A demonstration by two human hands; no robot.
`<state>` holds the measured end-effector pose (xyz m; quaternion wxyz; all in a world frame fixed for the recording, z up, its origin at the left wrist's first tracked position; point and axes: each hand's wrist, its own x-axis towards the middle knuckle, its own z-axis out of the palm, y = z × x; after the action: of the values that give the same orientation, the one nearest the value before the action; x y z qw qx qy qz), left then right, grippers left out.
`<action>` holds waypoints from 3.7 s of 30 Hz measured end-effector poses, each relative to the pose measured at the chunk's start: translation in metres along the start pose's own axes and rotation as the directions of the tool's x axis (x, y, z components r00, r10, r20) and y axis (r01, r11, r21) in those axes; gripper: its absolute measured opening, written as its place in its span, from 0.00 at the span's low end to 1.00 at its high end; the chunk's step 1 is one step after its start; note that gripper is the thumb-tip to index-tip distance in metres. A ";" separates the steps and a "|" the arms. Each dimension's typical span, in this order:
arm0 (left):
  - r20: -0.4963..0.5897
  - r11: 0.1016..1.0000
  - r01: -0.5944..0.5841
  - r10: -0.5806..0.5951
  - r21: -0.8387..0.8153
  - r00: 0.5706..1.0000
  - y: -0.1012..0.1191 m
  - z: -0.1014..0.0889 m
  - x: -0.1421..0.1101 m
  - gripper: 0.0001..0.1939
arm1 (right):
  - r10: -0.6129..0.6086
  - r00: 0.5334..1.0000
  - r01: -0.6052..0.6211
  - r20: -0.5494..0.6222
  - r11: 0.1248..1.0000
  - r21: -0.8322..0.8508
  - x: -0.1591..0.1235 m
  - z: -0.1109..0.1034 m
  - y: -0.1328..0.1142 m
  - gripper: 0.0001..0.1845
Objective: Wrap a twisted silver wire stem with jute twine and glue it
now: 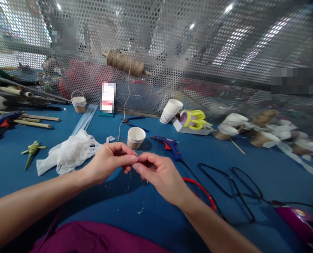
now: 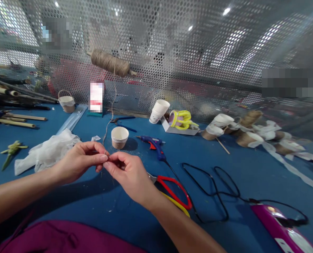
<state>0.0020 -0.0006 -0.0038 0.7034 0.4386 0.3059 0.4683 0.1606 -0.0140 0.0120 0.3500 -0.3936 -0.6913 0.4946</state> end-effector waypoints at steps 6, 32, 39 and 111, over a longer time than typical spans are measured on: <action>-0.042 1.000 -0.011 0.012 0.009 0.999 -0.001 0.001 0.001 0.11 | 0.044 0.999 -0.044 -0.003 0.999 -0.017 0.001 0.000 0.001 0.06; -0.071 0.995 -0.013 0.020 0.096 0.997 0.001 0.001 -0.002 0.10 | 0.062 0.998 -0.062 -0.015 0.996 -0.056 0.000 0.002 0.003 0.07; -0.013 0.998 -0.029 0.029 0.050 0.999 0.007 0.002 -0.001 0.09 | 0.086 0.992 -0.107 0.089 0.958 0.267 0.006 -0.001 0.012 0.10; -0.089 0.977 -0.152 0.140 -0.150 0.986 0.019 0.002 -0.001 0.06 | 0.113 0.862 -0.476 0.494 0.518 0.711 0.005 0.009 0.028 0.18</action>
<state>-0.0041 0.0016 0.0139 0.6869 0.3849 0.2623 0.5578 0.1559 -0.0077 -0.0170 0.2555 -0.1957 -0.3603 0.8755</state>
